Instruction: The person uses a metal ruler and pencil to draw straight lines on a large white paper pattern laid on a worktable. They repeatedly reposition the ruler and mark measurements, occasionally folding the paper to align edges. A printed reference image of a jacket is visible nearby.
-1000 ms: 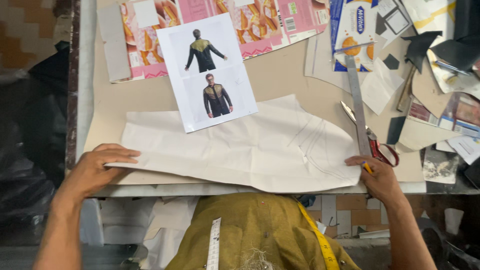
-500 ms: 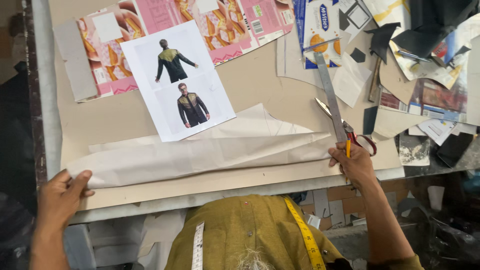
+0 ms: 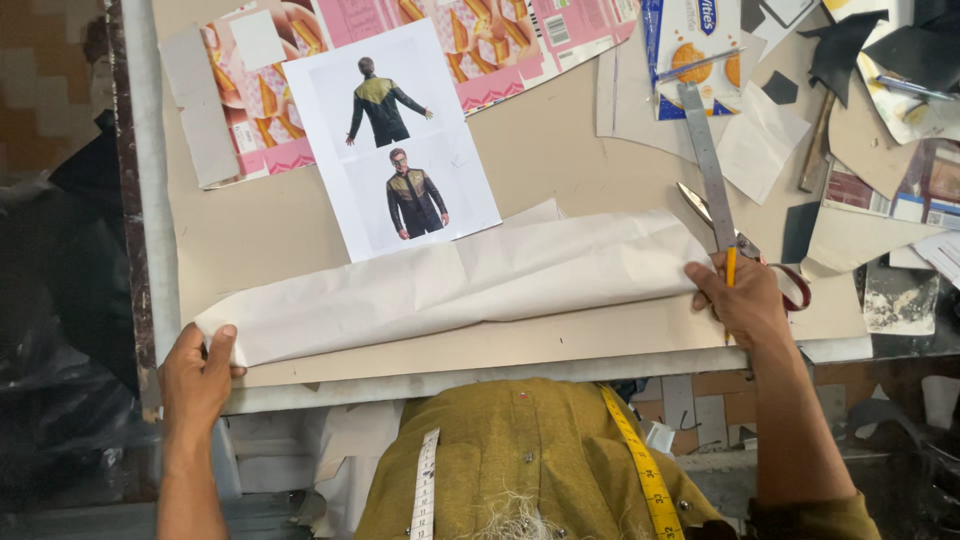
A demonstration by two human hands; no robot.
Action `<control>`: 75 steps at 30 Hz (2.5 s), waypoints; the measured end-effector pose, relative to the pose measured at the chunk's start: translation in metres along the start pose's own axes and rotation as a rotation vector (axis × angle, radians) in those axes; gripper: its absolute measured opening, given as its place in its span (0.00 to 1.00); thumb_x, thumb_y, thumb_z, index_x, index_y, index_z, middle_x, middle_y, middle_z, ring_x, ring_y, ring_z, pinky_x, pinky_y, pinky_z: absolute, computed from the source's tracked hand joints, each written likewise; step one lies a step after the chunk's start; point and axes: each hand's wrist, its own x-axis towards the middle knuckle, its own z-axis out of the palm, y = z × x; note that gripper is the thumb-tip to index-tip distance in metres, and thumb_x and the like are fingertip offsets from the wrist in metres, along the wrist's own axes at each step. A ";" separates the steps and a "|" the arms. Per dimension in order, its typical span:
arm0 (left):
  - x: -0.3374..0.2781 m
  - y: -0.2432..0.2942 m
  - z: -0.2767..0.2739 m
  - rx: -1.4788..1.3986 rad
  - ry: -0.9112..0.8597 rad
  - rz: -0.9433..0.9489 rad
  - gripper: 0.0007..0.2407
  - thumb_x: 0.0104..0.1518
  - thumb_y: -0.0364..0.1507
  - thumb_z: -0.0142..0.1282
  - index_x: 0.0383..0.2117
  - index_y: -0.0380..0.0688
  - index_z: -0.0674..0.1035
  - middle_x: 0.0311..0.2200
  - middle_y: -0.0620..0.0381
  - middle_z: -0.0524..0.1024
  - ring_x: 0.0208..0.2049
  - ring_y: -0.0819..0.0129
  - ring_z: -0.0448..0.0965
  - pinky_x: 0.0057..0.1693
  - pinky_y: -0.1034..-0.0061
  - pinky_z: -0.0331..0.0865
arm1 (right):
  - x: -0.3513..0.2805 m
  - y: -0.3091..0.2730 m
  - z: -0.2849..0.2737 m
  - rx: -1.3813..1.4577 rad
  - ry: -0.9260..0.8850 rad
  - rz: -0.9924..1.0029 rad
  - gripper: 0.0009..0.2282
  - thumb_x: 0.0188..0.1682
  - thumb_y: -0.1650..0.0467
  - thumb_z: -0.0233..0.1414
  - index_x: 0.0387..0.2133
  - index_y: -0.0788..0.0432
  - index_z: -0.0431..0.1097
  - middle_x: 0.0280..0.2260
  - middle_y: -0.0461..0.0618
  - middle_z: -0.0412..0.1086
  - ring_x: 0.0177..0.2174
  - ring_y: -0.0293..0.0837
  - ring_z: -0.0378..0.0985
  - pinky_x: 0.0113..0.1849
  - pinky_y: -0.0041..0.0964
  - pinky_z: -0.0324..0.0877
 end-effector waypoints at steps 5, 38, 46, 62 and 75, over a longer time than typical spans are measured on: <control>-0.012 -0.003 -0.033 -0.453 -0.067 0.046 0.10 0.65 0.29 0.58 0.46 0.33 0.79 0.36 0.50 0.80 0.34 0.68 0.79 0.41 0.73 0.77 | 0.007 0.043 -0.059 0.383 0.084 0.160 0.12 0.49 0.70 0.57 0.44 0.64 0.70 0.34 0.55 0.75 0.25 0.34 0.78 0.28 0.24 0.74; 0.086 -0.026 -0.036 0.294 -0.187 0.295 0.17 0.59 0.23 0.62 0.51 0.26 0.71 0.35 0.31 0.76 0.40 0.52 0.79 0.50 0.59 0.71 | 0.000 0.057 -0.052 0.371 -0.055 -0.258 0.13 0.37 0.75 0.65 0.38 0.60 0.81 0.34 0.47 0.79 0.29 0.31 0.77 0.31 0.22 0.72; 0.074 -0.060 -0.067 0.165 -0.065 0.144 0.08 0.64 0.24 0.61 0.41 0.27 0.81 0.24 0.40 0.81 0.31 0.61 0.83 0.39 0.70 0.78 | 0.007 0.044 -0.058 0.152 0.043 -0.060 0.11 0.39 0.72 0.67 0.36 0.57 0.82 0.33 0.49 0.81 0.23 0.37 0.71 0.25 0.32 0.68; 0.053 0.094 -0.058 -0.002 0.037 0.484 0.11 0.60 0.18 0.65 0.48 0.33 0.84 0.35 0.51 0.81 0.34 0.73 0.77 0.41 0.82 0.70 | 0.031 0.041 -0.086 0.107 0.348 -0.741 0.02 0.54 0.78 0.61 0.37 0.60 0.79 0.38 0.51 0.77 0.41 0.38 0.78 0.44 0.27 0.74; 0.058 -0.009 -0.042 0.470 0.051 0.436 0.06 0.53 0.26 0.64 0.36 0.47 0.87 0.41 0.53 0.84 0.42 0.67 0.84 0.52 0.72 0.76 | -0.034 0.056 0.029 -0.434 0.453 -0.853 0.15 0.43 0.81 0.59 0.37 0.48 0.82 0.36 0.42 0.73 0.35 0.38 0.77 0.35 0.32 0.73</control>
